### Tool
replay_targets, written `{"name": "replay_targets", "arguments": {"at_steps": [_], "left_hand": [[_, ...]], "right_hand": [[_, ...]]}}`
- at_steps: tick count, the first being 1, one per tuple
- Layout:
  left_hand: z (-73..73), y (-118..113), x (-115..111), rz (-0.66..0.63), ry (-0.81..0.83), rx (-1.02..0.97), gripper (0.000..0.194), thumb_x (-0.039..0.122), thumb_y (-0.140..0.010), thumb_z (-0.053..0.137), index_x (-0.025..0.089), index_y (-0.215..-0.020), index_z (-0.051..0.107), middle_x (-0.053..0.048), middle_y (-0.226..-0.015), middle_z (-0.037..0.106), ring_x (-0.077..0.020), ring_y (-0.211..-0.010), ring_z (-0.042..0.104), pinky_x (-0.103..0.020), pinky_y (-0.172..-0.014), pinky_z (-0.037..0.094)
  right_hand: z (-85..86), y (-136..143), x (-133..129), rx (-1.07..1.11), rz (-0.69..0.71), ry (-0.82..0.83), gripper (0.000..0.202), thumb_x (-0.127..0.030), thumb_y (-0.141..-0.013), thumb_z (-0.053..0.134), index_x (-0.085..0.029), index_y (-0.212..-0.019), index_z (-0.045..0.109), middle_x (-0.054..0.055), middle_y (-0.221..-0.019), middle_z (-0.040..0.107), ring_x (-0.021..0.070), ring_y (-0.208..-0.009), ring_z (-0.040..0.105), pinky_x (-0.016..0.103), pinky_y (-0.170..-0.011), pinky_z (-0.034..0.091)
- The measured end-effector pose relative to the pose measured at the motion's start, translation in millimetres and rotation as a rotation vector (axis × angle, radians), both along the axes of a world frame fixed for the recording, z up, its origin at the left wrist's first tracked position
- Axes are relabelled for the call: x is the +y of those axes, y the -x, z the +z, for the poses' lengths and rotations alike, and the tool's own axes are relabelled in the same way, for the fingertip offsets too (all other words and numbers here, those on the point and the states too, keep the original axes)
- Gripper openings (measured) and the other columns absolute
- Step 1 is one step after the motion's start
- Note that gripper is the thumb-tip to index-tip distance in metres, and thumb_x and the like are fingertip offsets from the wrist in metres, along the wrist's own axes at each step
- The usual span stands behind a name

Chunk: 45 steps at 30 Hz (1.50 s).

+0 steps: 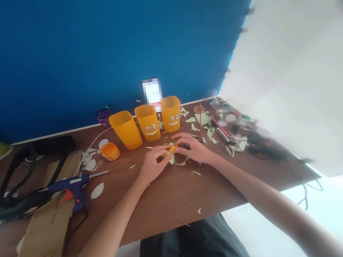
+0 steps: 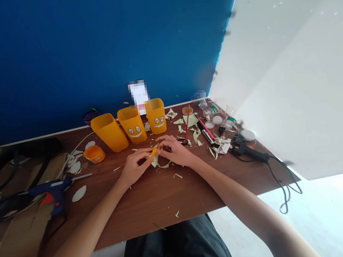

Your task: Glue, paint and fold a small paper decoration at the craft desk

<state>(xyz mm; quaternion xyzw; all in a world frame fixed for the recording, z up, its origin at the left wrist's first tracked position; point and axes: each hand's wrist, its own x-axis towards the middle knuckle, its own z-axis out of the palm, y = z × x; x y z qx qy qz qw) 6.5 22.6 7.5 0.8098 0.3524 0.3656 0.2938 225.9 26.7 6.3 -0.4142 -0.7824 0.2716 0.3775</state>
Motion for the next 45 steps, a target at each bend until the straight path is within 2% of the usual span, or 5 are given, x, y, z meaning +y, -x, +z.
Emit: {"name": "replay_targets", "arguments": {"at_steps": [17, 27, 35, 40, 45], "left_hand": [[-2.0, 1, 2, 0.039, -0.005, -0.023, 0.019, 0.031, -0.090, 0.057, 0.021, -0.078, 0.066, -0.006, -0.106, 0.070, -0.0201, -0.099, 0.064, -0.037, -0.091, 0.048], [-1.6, 2, 2, 0.036, 0.043, -0.041, 0.022, 0.033, -0.089, 0.058, 0.020, -0.073, 0.063, -0.008, -0.110, 0.066, -0.0218, -0.102, 0.062, -0.038, -0.094, 0.046], [-1.8, 5, 3, 0.055, 0.086, -0.077, 0.020, 0.028, -0.088, 0.057, 0.019, -0.070, 0.060, -0.007, -0.108, 0.065, -0.0218, -0.102, 0.062, -0.037, -0.092, 0.045], [-3.9, 8, 7, 0.118, 0.113, -0.157, 0.022, 0.029, -0.087, 0.058, 0.019, -0.067, 0.057, -0.007, -0.105, 0.066, -0.0216, -0.100, 0.061, -0.037, -0.093, 0.045], [-3.7, 5, 5, 0.083, 0.049, -0.030, 0.021, 0.033, -0.088, 0.059, 0.020, -0.072, 0.063, -0.006, -0.105, 0.067, -0.0224, -0.102, 0.059, -0.040, -0.095, 0.043]], "right_hand": [[5.9, -5, 0, -0.003, 0.053, 0.107, 0.025, -0.042, -0.092, 0.057, -0.023, -0.078, 0.064, 0.004, -0.136, 0.052, 0.0274, -0.128, 0.045, 0.053, -0.109, 0.031], [11.9, -8, -2, -0.047, 0.059, 0.065, 0.024, -0.040, -0.091, 0.058, -0.023, -0.078, 0.068, 0.005, -0.137, 0.051, 0.0291, -0.129, 0.044, 0.056, -0.108, 0.033], [19.0, -9, -4, 0.060, 0.093, 0.160, 0.027, -0.044, -0.091, 0.059, -0.023, -0.077, 0.066, 0.004, -0.139, 0.050, 0.0285, -0.131, 0.044, 0.052, -0.111, 0.030], [24.1, -16, -5, 0.349, 0.052, 0.280, 0.031, -0.050, -0.088, 0.060, -0.021, -0.078, 0.064, 0.005, -0.142, 0.048, 0.0259, -0.117, 0.056, 0.044, -0.095, 0.048], [20.1, -16, -3, 0.499, -0.010, 0.331, 0.033, -0.053, -0.085, 0.063, -0.021, -0.076, 0.061, 0.004, -0.138, 0.051, 0.0184, -0.094, 0.062, 0.035, -0.075, 0.053]]}}
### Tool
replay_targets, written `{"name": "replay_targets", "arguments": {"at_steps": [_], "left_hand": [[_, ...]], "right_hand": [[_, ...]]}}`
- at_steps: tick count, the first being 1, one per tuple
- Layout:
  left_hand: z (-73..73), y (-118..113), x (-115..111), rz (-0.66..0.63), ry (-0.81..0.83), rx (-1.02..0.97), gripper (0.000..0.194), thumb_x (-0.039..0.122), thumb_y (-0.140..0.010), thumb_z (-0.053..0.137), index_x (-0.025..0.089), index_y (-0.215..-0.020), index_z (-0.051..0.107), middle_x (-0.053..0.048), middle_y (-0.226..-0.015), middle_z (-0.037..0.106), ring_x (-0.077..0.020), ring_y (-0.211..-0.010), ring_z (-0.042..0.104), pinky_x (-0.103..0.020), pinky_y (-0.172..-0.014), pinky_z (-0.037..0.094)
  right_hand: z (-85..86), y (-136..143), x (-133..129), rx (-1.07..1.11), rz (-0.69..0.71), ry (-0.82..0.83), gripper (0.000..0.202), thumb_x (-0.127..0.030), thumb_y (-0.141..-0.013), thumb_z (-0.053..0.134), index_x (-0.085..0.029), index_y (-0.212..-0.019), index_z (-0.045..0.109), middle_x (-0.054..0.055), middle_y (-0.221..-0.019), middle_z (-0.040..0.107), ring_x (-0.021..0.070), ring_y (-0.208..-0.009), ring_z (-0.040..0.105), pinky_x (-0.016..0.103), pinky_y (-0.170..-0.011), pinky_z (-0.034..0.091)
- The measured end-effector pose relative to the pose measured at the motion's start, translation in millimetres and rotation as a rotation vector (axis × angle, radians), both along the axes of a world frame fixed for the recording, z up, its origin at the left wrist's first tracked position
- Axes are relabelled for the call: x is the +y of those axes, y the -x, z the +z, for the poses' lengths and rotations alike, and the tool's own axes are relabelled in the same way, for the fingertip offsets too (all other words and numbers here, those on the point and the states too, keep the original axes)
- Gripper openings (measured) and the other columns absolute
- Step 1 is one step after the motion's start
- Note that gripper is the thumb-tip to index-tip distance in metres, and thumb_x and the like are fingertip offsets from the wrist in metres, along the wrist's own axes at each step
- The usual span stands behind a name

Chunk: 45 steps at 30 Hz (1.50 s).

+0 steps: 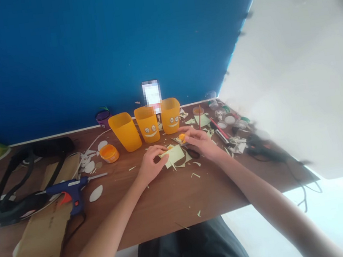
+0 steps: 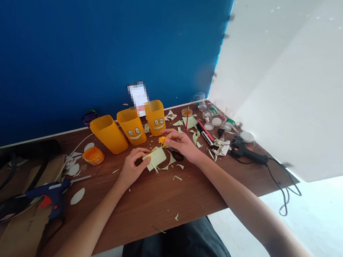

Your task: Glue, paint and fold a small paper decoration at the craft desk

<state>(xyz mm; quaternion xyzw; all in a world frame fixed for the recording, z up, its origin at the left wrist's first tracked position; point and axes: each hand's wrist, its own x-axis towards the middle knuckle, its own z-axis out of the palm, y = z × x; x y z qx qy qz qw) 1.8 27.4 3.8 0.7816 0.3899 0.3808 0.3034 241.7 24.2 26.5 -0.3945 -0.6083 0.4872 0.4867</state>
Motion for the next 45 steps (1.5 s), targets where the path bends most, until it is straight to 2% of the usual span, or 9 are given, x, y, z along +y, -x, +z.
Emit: {"name": "replay_targets", "arguments": {"at_steps": [8, 14, 18, 23, 28, 33, 36, 40, 45], "left_hand": [[-1.9, -5, -2, -0.003, -0.086, 0.142, 0.029, 0.030, -0.097, 0.043, 0.021, -0.088, 0.070, -0.005, -0.103, 0.069, -0.0222, -0.106, 0.054, -0.041, -0.095, 0.043], [-7.3, -6, -1, 0.055, -0.258, 0.277, 0.024, 0.030, -0.093, 0.054, 0.022, -0.076, 0.070, -0.004, -0.114, 0.067, -0.0243, -0.111, 0.051, -0.045, -0.099, 0.042], [-8.6, -8, -4, 0.043, -0.356, 0.340, 0.019, 0.028, -0.094, 0.052, 0.023, -0.097, 0.071, -0.005, -0.121, 0.065, -0.0251, -0.115, 0.050, -0.046, -0.099, 0.042], [-10.8, -9, -5, 0.052, -0.378, 0.366, 0.028, 0.028, -0.094, 0.052, 0.023, -0.120, 0.063, -0.007, -0.128, 0.061, -0.0259, -0.120, 0.047, -0.046, -0.100, 0.041], [-9.2, -8, -5, 0.086, -0.351, 0.314, 0.035, 0.030, -0.093, 0.054, 0.023, -0.127, 0.057, -0.008, -0.131, 0.058, -0.0263, -0.123, 0.046, -0.046, -0.104, 0.039], [-6.2, -7, -7, 0.121, -0.366, 0.242, 0.045, 0.036, -0.090, 0.059, 0.026, -0.133, 0.050, -0.009, -0.133, 0.056, -0.0265, -0.121, 0.049, -0.045, -0.103, 0.039], [-5.5, -7, -8, 0.094, -0.425, 0.240, 0.047, 0.039, -0.089, 0.062, 0.026, -0.133, 0.050, -0.009, -0.132, 0.057, -0.0258, -0.121, 0.049, -0.044, -0.101, 0.040], [-6.5, -8, -7, 0.063, -0.501, 0.251, 0.029, 0.035, -0.092, 0.059, 0.025, -0.119, 0.060, -0.006, -0.123, 0.062, -0.0233, -0.117, 0.051, -0.041, -0.098, 0.041], [-9.0, -9, -4, 0.055, -0.484, 0.262, 0.022, 0.035, -0.093, 0.057, 0.024, -0.111, 0.063, -0.007, -0.122, 0.062, -0.0238, -0.115, 0.051, -0.042, -0.097, 0.042]], "right_hand": [[-3.9, 4, 1, 0.029, 0.028, 0.047, 0.029, -0.050, -0.082, 0.067, -0.021, -0.079, 0.066, 0.006, -0.130, 0.057, 0.0177, -0.092, 0.060, 0.031, -0.073, 0.049], [-4.4, 5, 1, 0.058, 0.015, 0.042, 0.023, -0.045, -0.081, 0.070, -0.022, -0.077, 0.066, 0.002, -0.126, 0.058, 0.0162, -0.092, 0.059, 0.030, -0.074, 0.047], [-5.0, 6, 1, 0.059, 0.001, 0.043, 0.024, -0.046, -0.079, 0.072, -0.022, -0.076, 0.065, 0.002, -0.127, 0.058, 0.0176, -0.093, 0.059, 0.029, -0.071, 0.047], [-7.6, 5, 2, 0.070, 0.002, 0.044, 0.024, -0.046, -0.080, 0.071, -0.023, -0.079, 0.066, 0.002, -0.127, 0.057, 0.0170, -0.092, 0.059, 0.029, -0.070, 0.047], [-7.9, 3, 4, -0.014, -0.004, -0.007, 0.024, -0.047, -0.081, 0.070, -0.023, -0.078, 0.067, 0.003, -0.126, 0.058, 0.0203, -0.100, 0.059, 0.035, -0.081, 0.048], [-9.4, 5, 4, -0.259, -0.009, -0.124, 0.027, -0.047, -0.085, 0.066, -0.022, -0.075, 0.067, 0.006, -0.125, 0.059, 0.0255, -0.115, 0.055, 0.044, -0.098, 0.040], [-13.5, 10, 3, -0.360, 0.013, -0.181, 0.026, -0.047, -0.086, 0.064, -0.023, -0.077, 0.068, 0.006, -0.124, 0.060, 0.0261, -0.116, 0.054, 0.047, -0.100, 0.038], [-18.0, 18, 1, -0.378, 0.047, -0.245, 0.021, -0.043, -0.089, 0.063, -0.024, -0.080, 0.069, 0.004, -0.121, 0.062, 0.0246, -0.117, 0.053, 0.048, -0.105, 0.034], [-15.8, 23, -2, -0.423, 0.049, -0.301, 0.020, -0.041, -0.090, 0.062, -0.025, -0.081, 0.069, 0.003, -0.120, 0.062, 0.0236, -0.114, 0.053, 0.047, -0.104, 0.033]]}}
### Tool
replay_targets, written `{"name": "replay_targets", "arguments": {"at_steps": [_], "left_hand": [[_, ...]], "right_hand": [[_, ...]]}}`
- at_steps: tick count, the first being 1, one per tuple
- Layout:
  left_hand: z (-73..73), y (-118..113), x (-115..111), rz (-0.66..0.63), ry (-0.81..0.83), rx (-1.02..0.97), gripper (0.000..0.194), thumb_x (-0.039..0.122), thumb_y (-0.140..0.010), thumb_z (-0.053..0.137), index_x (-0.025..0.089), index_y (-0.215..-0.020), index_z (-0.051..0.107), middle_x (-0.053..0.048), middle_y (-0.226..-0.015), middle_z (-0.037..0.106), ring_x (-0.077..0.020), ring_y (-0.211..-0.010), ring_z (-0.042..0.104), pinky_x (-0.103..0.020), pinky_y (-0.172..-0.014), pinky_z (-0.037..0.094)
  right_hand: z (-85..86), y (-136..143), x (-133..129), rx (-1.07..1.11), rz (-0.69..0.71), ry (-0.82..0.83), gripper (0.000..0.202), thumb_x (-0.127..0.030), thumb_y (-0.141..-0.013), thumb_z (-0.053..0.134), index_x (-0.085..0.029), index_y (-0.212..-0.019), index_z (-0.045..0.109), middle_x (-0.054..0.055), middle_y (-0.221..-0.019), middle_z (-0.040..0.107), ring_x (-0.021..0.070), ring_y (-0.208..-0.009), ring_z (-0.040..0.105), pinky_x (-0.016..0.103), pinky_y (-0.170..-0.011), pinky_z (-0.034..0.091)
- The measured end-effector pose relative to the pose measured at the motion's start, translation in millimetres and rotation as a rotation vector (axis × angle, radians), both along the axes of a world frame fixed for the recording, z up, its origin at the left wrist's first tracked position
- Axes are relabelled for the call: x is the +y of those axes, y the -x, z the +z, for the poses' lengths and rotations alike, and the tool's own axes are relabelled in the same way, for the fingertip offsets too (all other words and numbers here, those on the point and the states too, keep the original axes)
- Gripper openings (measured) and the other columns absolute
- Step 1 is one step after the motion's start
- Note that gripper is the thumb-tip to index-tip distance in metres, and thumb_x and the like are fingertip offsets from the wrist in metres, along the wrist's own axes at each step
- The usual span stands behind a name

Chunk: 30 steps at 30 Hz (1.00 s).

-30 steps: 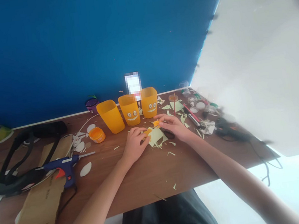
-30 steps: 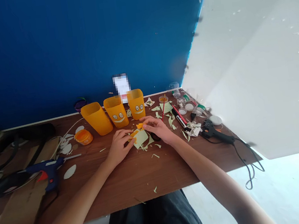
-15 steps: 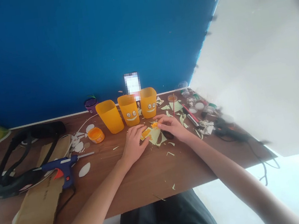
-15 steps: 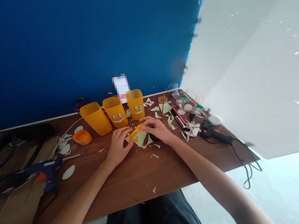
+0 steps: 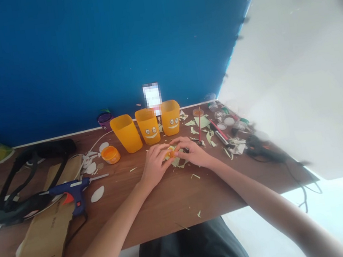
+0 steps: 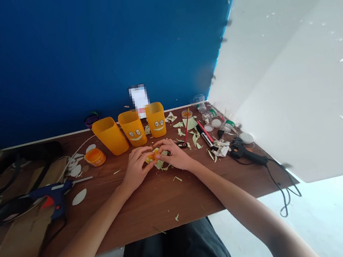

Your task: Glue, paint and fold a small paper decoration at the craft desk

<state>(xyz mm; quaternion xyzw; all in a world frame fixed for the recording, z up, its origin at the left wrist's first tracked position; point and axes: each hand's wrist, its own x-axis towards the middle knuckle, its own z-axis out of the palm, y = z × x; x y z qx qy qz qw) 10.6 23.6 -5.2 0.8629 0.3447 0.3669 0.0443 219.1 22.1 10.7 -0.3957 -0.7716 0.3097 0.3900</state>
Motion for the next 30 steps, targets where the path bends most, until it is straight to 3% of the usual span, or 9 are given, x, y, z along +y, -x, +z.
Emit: {"name": "replay_targets", "arguments": {"at_steps": [7, 14, 24, 30], "left_hand": [[1.2, 0, 0, -0.009, 0.061, 0.024, 0.018, 0.036, -0.093, 0.055, 0.022, -0.101, 0.063, -0.006, -0.124, 0.061, -0.0235, -0.117, 0.049, -0.043, -0.099, 0.041], [2.5, 2, 1, 0.022, 0.096, -0.043, 0.018, 0.031, -0.097, 0.049, 0.023, -0.098, 0.065, -0.005, -0.118, 0.064, -0.0225, -0.113, 0.051, -0.044, -0.098, 0.041], [2.9, 4, 3, 0.084, 0.131, -0.177, 0.013, 0.028, -0.092, 0.057, 0.022, -0.086, 0.068, -0.005, -0.108, 0.065, -0.0225, -0.107, 0.052, -0.044, -0.095, 0.044], [3.1, 4, 3, 0.093, 0.152, -0.202, 0.013, 0.027, -0.090, 0.061, 0.021, -0.079, 0.066, -0.005, -0.107, 0.065, -0.0224, -0.105, 0.053, -0.045, -0.095, 0.044]], "right_hand": [[1.2, 1, -3, -0.056, -0.014, -0.073, 0.026, -0.042, -0.091, 0.061, -0.022, -0.074, 0.066, 0.005, -0.119, 0.063, 0.0243, -0.112, 0.052, 0.048, -0.102, 0.035], [-2.7, -3, 2, -0.029, -0.022, -0.054, 0.020, -0.040, -0.090, 0.061, -0.025, -0.078, 0.066, 0.004, -0.119, 0.062, 0.0248, -0.112, 0.051, 0.048, -0.101, 0.036], [8.1, -15, 4, -0.032, -0.098, 0.010, 0.021, -0.042, -0.092, 0.057, -0.025, -0.084, 0.064, 0.004, -0.122, 0.061, 0.0259, -0.116, 0.049, 0.046, -0.101, 0.035], [5.0, -19, 8, 0.031, -0.149, -0.008, 0.026, -0.045, -0.093, 0.054, -0.023, -0.083, 0.062, 0.006, -0.121, 0.061, 0.0249, -0.115, 0.051, 0.044, -0.100, 0.036]]}}
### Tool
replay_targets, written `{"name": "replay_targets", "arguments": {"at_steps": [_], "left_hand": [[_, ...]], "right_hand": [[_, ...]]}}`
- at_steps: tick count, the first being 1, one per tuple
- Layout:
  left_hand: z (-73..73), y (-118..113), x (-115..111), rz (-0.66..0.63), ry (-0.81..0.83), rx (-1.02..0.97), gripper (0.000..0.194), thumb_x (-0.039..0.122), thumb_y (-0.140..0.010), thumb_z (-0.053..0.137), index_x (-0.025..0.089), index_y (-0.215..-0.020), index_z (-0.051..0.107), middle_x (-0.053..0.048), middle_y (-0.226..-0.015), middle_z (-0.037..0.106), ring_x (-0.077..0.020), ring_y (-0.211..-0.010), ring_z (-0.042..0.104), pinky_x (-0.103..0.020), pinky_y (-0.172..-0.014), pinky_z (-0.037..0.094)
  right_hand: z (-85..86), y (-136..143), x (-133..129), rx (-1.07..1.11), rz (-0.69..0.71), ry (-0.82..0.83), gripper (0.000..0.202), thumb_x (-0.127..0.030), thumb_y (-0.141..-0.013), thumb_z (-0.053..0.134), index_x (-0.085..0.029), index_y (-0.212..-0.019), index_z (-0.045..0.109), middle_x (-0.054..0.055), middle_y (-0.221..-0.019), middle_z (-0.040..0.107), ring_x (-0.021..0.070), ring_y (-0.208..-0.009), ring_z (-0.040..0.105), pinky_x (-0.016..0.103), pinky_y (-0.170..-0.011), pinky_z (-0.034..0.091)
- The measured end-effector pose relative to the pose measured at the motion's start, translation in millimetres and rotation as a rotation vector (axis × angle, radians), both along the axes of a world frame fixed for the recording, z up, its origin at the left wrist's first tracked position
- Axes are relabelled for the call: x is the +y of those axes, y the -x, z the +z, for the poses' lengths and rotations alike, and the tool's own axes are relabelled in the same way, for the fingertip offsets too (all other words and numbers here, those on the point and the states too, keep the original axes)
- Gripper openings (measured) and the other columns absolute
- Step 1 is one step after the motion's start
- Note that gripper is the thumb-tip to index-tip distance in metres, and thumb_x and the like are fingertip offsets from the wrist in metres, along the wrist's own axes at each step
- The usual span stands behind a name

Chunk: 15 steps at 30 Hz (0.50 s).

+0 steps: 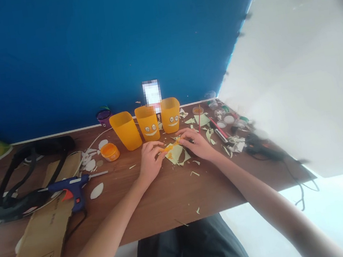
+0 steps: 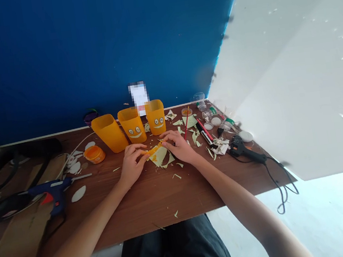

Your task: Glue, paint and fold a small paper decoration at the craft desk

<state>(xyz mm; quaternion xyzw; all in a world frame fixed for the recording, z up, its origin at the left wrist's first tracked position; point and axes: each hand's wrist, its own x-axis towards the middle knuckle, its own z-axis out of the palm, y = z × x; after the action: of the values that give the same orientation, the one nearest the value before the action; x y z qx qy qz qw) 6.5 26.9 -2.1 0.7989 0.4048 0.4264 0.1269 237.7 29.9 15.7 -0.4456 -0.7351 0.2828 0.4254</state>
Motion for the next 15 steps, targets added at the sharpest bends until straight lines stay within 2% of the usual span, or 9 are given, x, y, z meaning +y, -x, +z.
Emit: {"name": "replay_targets", "arguments": {"at_steps": [6, 15], "left_hand": [[0.5, 0.0, -1.6, -0.005, -0.004, 0.016, 0.016, 0.029, -0.089, 0.063, 0.021, -0.075, 0.064, -0.005, -0.106, 0.066, -0.0226, -0.107, 0.054, -0.045, -0.096, 0.044], [1.5, -2.5, -3.2, -0.063, -0.037, 0.045, 0.015, 0.035, -0.092, 0.058, 0.024, -0.091, 0.069, -0.007, -0.117, 0.064, -0.0237, -0.112, 0.054, -0.046, -0.098, 0.045]], "right_hand": [[-1.4, -0.4, 0.4, 0.058, -0.011, 0.043, 0.028, -0.046, -0.095, 0.049, -0.023, -0.085, 0.060, 0.005, -0.123, 0.061, 0.0231, -0.115, 0.053, 0.043, -0.102, 0.035], [0.7, 7.2, -4.4, 0.049, 0.037, 0.049, 0.023, -0.046, -0.092, 0.056, -0.024, -0.087, 0.064, 0.006, -0.123, 0.061, 0.0257, -0.117, 0.052, 0.046, -0.103, 0.036]]}}
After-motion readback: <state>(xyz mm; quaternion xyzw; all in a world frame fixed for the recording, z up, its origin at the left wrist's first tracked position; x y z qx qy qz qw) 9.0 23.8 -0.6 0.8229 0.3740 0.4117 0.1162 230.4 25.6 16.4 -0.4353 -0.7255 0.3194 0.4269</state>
